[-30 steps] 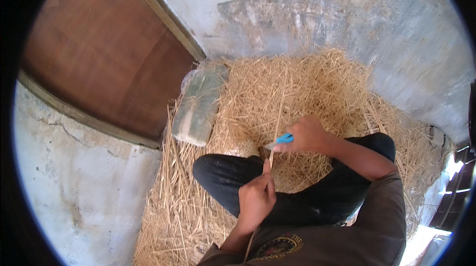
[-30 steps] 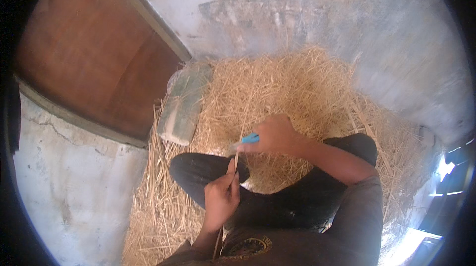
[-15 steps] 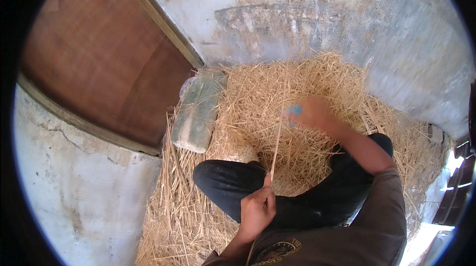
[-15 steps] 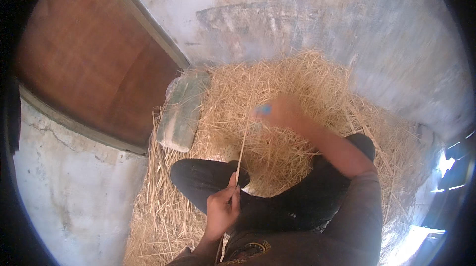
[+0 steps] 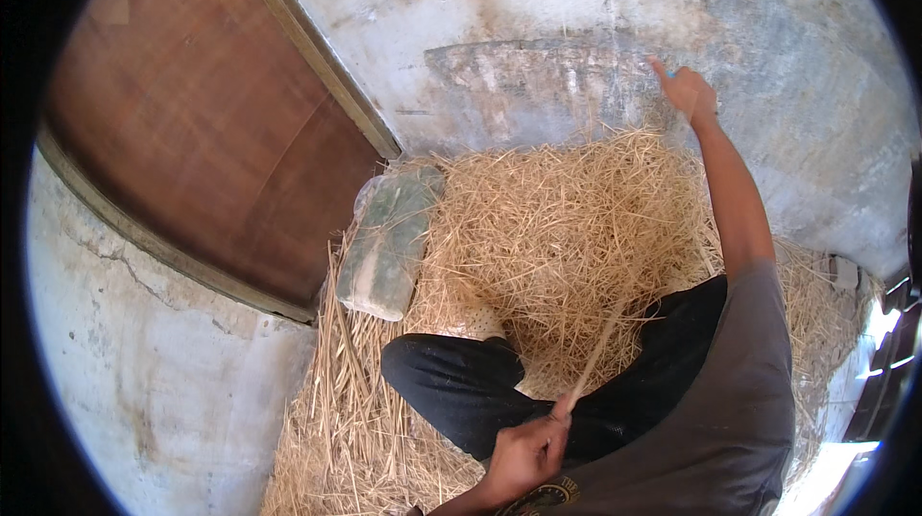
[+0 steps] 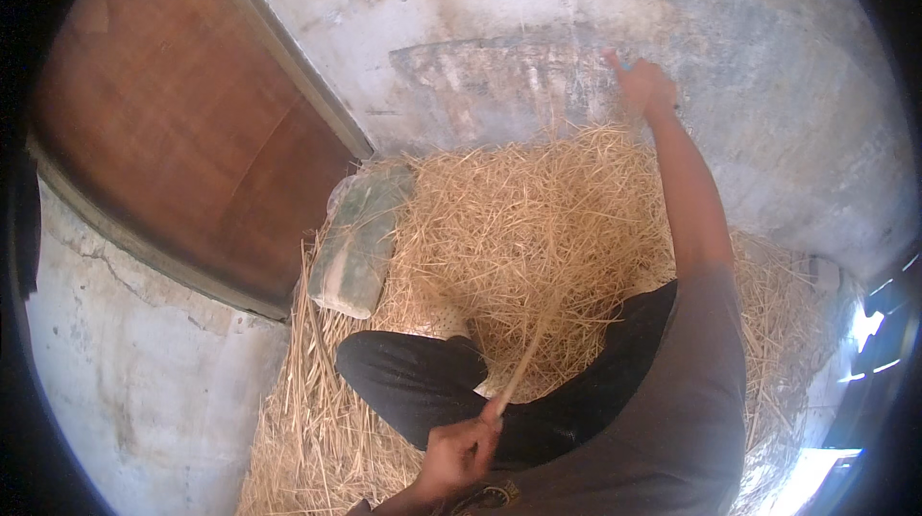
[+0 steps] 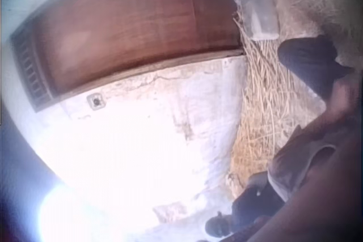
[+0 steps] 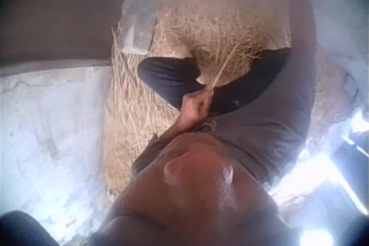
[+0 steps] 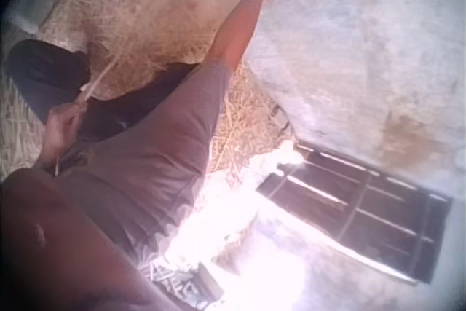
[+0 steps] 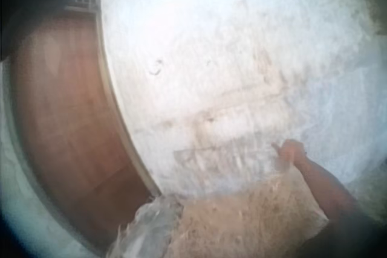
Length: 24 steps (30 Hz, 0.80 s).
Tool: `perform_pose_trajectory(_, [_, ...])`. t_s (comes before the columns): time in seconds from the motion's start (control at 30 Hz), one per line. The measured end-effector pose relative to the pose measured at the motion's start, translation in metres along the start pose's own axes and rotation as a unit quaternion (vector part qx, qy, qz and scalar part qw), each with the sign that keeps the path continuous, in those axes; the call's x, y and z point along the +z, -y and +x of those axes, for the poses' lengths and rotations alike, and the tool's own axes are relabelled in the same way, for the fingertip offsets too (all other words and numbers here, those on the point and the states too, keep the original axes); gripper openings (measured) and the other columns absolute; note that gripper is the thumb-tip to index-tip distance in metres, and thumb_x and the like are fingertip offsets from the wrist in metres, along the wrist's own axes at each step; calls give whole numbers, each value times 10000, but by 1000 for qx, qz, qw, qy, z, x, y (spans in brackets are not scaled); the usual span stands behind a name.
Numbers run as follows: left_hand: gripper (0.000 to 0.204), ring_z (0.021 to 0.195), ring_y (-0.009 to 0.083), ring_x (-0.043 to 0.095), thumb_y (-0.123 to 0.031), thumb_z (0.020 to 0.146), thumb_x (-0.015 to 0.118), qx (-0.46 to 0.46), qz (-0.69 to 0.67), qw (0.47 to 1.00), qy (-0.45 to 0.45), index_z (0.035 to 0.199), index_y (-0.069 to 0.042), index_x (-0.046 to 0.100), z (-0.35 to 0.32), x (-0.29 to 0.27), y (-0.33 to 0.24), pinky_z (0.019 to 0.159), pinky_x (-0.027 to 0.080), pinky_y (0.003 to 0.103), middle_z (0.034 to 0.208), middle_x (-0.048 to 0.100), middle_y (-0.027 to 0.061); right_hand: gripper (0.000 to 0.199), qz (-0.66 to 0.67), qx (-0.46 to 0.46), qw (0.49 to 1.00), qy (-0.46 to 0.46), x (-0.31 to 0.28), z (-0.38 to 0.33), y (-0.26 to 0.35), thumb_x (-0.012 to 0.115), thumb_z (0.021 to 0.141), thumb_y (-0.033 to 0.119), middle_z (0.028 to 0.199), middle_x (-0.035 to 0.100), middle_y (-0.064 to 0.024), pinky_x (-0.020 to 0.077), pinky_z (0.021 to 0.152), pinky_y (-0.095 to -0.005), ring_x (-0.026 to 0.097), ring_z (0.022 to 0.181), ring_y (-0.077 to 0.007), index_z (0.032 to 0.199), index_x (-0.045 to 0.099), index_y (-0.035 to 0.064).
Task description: The person sits on a bed of straw and uses a blue utility knife to shave a long, thin wooden stick. They hold the stick with their left hand and scrape the surface with the knife in their right hand, moving along the length of the stick to remove the outer layer.
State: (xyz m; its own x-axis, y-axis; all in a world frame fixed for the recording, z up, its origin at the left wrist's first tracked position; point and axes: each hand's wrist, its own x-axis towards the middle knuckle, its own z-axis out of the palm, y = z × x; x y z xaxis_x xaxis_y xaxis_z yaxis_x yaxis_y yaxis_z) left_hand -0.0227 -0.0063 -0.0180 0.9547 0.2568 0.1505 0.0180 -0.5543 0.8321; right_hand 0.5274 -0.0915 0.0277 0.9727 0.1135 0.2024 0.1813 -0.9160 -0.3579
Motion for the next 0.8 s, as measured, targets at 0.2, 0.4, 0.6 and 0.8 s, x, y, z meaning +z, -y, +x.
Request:
perform_pose_trajectory(0.2, [293,504,2,367,-109,930,560,-161,-206,960,-99,1207,-26,600,26,-4,21,450,309,197,552,467,-42,786,129,-23,989,71,23,-68,8,276,867,736,566,490,-65,402,529,-390,481,533,-189,576,495,40])
perform_pose_trajectory(0.4, [316,570,-18,357,-70,943,538,-194,-283,934,-98,1252,-9,557,50,-10,30,488,291,164,648,445,-106,654,198,-447,867,101,42,-240,38,545,795,670,430,453,-43,374,408,-365,452,379,-209,505,518,85])
perform_pose_trajectory(0.6, [325,736,2,446,-43,933,537,-162,-187,964,-99,1250,25,541,49,-4,19,646,393,157,827,585,-54,617,145,-462,868,109,42,-264,47,575,752,690,423,474,-66,400,404,-352,510,382,-242,541,591,111])
perform_pose_trajectory(0.8, [331,794,6,454,-31,923,542,-132,-157,973,-108,1247,38,535,49,-3,17,695,405,160,940,619,-25,658,148,-503,841,132,30,-286,58,562,738,712,433,494,-75,405,408,-362,524,391,-244,534,585,87])
